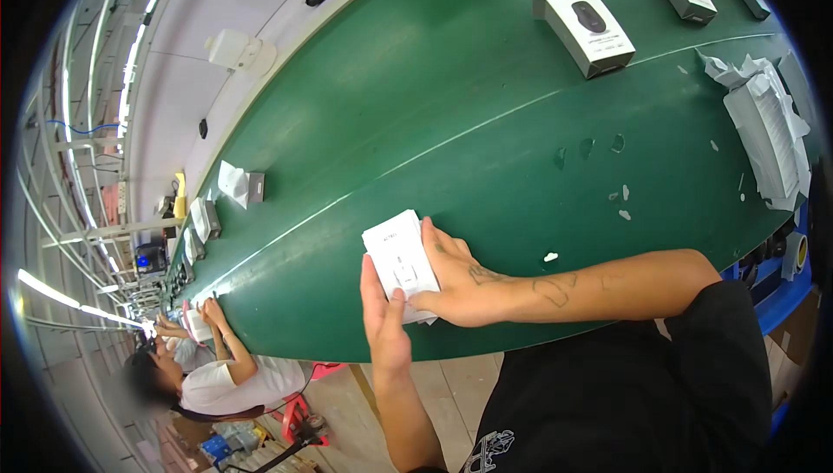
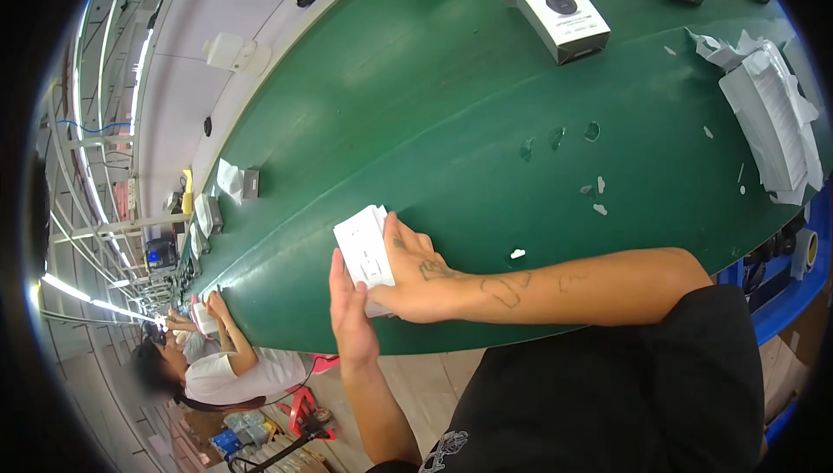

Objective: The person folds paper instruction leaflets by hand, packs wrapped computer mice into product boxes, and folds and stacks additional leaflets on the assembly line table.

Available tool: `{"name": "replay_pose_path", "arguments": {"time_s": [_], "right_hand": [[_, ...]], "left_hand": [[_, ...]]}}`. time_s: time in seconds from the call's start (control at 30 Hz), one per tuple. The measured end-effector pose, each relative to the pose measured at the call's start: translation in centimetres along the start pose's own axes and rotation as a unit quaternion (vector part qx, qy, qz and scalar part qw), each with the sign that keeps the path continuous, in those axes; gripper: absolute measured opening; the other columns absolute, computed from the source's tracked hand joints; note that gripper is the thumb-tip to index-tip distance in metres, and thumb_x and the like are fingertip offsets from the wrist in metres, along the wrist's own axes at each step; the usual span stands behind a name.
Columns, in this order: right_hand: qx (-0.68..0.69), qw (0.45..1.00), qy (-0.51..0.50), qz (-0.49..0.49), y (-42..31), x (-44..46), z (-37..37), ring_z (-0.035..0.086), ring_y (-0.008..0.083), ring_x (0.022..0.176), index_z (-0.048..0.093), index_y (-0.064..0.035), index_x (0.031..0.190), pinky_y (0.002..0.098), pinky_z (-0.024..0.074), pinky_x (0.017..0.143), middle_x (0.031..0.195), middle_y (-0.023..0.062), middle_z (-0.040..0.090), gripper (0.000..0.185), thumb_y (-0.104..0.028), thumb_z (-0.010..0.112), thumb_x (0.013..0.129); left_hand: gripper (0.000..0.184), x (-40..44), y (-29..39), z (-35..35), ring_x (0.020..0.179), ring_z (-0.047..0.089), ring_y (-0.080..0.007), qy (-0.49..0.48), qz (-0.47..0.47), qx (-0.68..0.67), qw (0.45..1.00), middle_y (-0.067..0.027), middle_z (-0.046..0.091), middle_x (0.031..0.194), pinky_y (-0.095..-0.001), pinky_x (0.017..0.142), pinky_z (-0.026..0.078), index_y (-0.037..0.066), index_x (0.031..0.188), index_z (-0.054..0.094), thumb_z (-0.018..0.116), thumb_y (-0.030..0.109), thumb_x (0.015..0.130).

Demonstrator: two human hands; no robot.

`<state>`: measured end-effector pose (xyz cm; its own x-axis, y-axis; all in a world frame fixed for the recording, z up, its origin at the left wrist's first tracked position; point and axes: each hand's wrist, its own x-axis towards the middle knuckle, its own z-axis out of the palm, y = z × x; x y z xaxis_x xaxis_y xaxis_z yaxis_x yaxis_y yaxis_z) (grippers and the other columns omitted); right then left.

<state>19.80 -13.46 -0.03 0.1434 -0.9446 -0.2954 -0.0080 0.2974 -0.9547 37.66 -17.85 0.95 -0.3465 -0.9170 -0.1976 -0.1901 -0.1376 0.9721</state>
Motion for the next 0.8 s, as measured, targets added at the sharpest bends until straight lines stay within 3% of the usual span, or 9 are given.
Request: {"name": "replay_pose_path", "arguments": {"time_s": [0.17,0.4,0.5,0.53,0.6,0.63,0.7,0.73,0.8], "right_hand": [[-0.065,0.997,0.029,-0.036,1.3,-1.6,0.4,0.01,0.0486,0.145,-0.009,0.0154,0.146,0.0461,0.02,0.118,0.157,0.0334,-0.001,0.104,-0.03,0.062,0.085],[-0.089,0.981,0.088,-0.149,1.9,-1.8,4.5,0.01,0.0496,0.145,-0.003,0.0124,0.148,0.0462,0.0202,0.118,0.153,0.04,0.003,0.105,-0.03,0.066,0.082],[-0.029,0.966,0.16,-0.199,4.6,0.6,6.5,0.018,0.0515,0.142,0.009,0.0064,0.151,0.0454,0.0211,0.118,0.151,0.0401,0.012,0.098,-0.03,0.067,0.08],[-0.034,0.971,0.15,-0.186,5.0,0.2,5.8,0.016,0.05,0.143,0.01,0.0041,0.152,0.0459,0.0206,0.118,0.152,0.0388,0.012,0.095,-0.027,0.064,0.08],[-0.036,0.973,0.157,-0.166,4.6,-2.5,2.9,0.015,0.0486,0.144,0.01,0.0018,0.152,0.0465,0.0201,0.119,0.153,0.0375,0.013,0.092,-0.025,0.06,0.08],[-0.078,0.959,0.179,-0.207,4.0,-5.2,0.2,0.02,0.0467,0.143,0.012,0.0005,0.153,0.046,0.0235,0.118,0.153,0.0351,0.015,0.09,-0.024,0.061,0.081],[-0.25,0.889,0.281,-0.262,3.0,-11.4,-5.9,0.041,0.0388,0.135,0.031,-0.0021,0.147,0.0431,0.0399,0.108,0.15,0.0238,0.034,0.077,-0.018,0.064,0.08],[-0.336,0.793,0.388,-0.328,2.7,-14.5,-9.4,0.059,0.031,0.114,0.055,-0.0094,0.131,0.0372,0.0538,0.089,0.135,0.0131,0.054,0.056,-0.011,0.067,0.077],[-0.482,0.642,0.527,-0.28,3.9,-20.6,-16.3,0.067,0.027,0.089,0.068,-0.0098,0.097,0.0368,0.0568,0.076,0.102,0.0063,0.068,0.025,-0.003,0.068,0.073]], "left_hand": [[0.062,-0.2,-0.1,-0.6,0.138,0.038,-0.0292,0.044,-0.02,-0.186,0.981,-0.0184,0.033,0.152,-0.042,0.114,0.029,-0.003,0.151,0.021,0.047,0.011,0.097],[0.06,0.1,-1.4,-1.1,0.135,0.041,-0.0305,-0.005,0.004,-0.178,0.984,-0.0185,0.038,0.149,-0.0433,0.112,0.034,-0.003,0.15,0.025,0.047,0.008,0.095],[0.06,0.2,-1.6,-1.8,0.131,0.047,-0.0311,-0.027,0.035,-0.062,0.997,-0.0185,0.042,0.147,-0.0431,0.108,0.039,-0.002,0.15,0.026,0.045,0.009,0.094],[0.05,0.2,-1.2,-0.8,0.12,0.055,-0.0291,-0.019,0.094,-0.063,0.993,-0.0178,0.052,0.134,-0.041,0.103,0.044,-0.004,0.141,0.039,0.049,0.006,0.094],[0.055,0.0,-1.4,0.6,0.115,0.054,-0.0444,0.191,0.273,0.238,0.912,-0.029,0.059,0.122,-0.0466,0.107,0.038,-0.011,0.118,0.06,0.07,0.033,0.087],[0.055,-0.2,-0.3,1.4,0.115,0.054,-0.0444,0.175,0.279,0.229,0.916,-0.029,0.059,0.122,-0.0466,0.107,0.038,-0.011,0.118,0.06,0.07,0.033,0.087],[0.055,-1.8,1.6,2.3,0.125,0.049,-0.0442,0.137,0.295,0.414,0.85,-0.0295,0.053,0.132,-0.0483,0.107,0.038,-0.01,0.123,0.058,0.071,0.029,0.086],[0.056,-3.0,2.3,2.6,0.13,0.046,-0.0441,0.126,0.299,0.501,0.802,-0.0298,0.05,0.137,-0.0491,0.107,0.038,-0.01,0.126,0.057,0.071,0.027,0.086],[0.053,-4.2,1.2,2.5,0.129,0.047,-0.0445,0.087,0.341,0.5,0.792,-0.029,0.051,0.136,-0.0494,0.106,0.038,-0.009,0.125,0.058,0.07,0.026,0.086]]}}
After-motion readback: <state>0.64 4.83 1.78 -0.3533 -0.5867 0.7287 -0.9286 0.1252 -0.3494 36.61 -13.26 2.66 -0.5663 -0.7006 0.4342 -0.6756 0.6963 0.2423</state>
